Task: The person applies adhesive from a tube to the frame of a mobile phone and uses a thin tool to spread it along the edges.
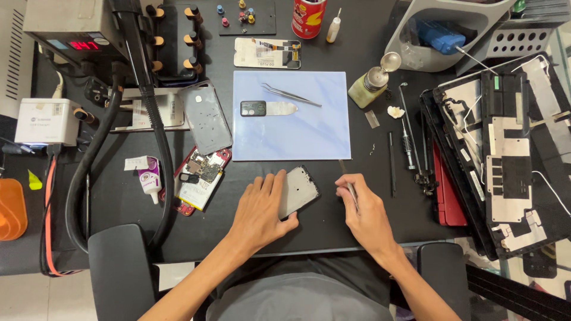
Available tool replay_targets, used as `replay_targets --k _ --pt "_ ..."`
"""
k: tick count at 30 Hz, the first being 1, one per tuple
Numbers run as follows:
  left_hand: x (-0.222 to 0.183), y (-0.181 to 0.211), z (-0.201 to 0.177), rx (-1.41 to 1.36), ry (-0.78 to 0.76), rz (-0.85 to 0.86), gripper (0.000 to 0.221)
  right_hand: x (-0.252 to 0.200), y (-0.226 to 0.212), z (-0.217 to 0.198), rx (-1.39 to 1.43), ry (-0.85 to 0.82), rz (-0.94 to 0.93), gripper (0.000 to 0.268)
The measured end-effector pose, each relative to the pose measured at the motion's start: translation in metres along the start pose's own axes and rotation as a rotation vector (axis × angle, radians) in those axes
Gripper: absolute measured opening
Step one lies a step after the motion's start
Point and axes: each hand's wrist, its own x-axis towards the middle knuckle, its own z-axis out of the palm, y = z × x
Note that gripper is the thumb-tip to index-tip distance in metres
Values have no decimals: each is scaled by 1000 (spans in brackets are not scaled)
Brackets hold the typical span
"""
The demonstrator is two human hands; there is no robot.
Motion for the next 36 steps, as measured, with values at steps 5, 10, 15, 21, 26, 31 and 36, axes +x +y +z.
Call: replay_targets --k 5,10,15,21,26,31,36 --pt "0 -1 0 -9 5 1 87 -1 -10 -3 -216 83 -254 17" --pt "0 -1 -2 -16 -27 -13 87 -6 -16 -4 -367 91 -329 30" --pt "0 -1 -2 -16 -28 -18 87 -10 -18 -4 -420 85 -282 34" --pt "0 -4 -1 -31 -8 -21 87 -8 5 -2 -54 -8 -25 20" --pt "-1 -7 1 -53 -25 -42 87 12 47 -18 1334 -224 335 39" --pt "1 -8 1 -60 -9 -27 87 13 61 -17 964 -160 148 17" --pt "-1 -11 4 -66 -24 -37 88 -2 37 6 411 -73 83 26"
